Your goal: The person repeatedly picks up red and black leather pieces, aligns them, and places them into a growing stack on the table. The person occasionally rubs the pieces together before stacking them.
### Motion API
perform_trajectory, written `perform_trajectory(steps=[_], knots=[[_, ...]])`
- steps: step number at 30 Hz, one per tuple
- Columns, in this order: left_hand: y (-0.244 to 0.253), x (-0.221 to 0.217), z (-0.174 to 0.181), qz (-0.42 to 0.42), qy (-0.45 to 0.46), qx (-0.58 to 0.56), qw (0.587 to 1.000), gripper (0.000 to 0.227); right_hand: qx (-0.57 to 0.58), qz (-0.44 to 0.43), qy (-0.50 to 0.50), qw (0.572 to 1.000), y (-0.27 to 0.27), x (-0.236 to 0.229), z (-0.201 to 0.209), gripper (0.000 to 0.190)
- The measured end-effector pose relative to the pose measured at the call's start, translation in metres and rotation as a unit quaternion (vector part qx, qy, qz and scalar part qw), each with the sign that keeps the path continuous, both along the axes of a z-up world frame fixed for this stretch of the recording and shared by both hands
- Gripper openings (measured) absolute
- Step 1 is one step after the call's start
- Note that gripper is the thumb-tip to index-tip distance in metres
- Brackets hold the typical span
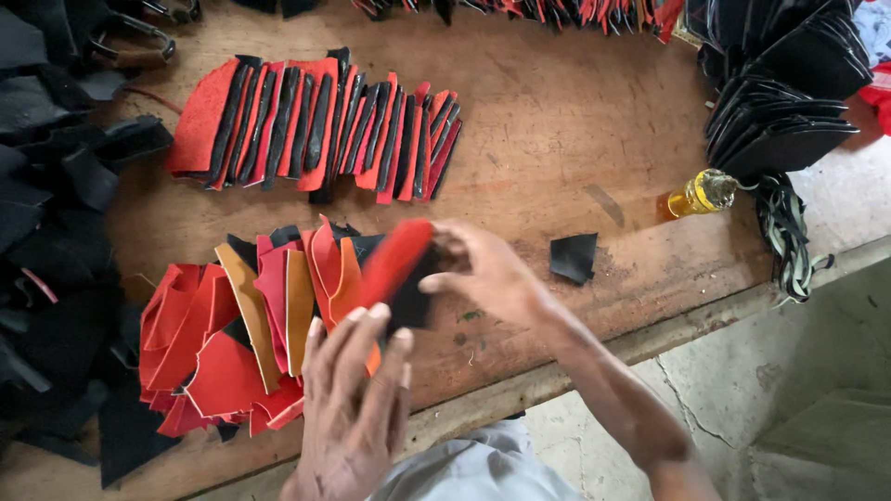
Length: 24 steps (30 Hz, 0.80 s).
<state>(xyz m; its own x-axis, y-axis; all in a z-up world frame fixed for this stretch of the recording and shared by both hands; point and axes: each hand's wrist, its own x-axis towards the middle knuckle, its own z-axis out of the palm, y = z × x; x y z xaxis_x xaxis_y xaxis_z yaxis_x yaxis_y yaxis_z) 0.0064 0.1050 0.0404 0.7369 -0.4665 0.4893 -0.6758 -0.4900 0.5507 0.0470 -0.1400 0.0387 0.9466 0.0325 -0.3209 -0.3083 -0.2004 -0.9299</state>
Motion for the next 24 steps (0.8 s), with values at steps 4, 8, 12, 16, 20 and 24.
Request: perform_trajectory(steps=[4,8,12,16,20,24], knots=[[0.000,0.008,-0.009,0.000,0.011,0.088,0.996,0.056,-0.372,0.076,-0.264,0.887,0.038,0.017,-0.003,0.074],[0.003,0.014,-0.004,0.009,0.033,0.109,0.993,0.057,-0.242,0.070,-0.118,0.961,0.037,0.028,0.009,0.059],[0.011,0.016,0.021,-0.060,0.034,0.015,0.998,0.053,-0.379,0.044,-0.153,0.912,-0.043,0.049,0.011,0.042],[0.001,0.036,0.048,-0.132,0.004,0.008,0.991,0.045,-0.478,-0.066,-0.266,0.835,-0.094,0.092,-0.039,0.064],[-0.056,0.117,0.047,-0.194,-0.058,0.129,0.971,0.040,-0.414,-0.099,-0.290,0.857,-0.094,0.119,-0.079,0.058],[-0.127,0.207,0.019,-0.163,-0.067,0.077,0.981,0.056,-0.351,-0.149,-0.301,0.874,-0.082,0.118,-0.082,0.055]])
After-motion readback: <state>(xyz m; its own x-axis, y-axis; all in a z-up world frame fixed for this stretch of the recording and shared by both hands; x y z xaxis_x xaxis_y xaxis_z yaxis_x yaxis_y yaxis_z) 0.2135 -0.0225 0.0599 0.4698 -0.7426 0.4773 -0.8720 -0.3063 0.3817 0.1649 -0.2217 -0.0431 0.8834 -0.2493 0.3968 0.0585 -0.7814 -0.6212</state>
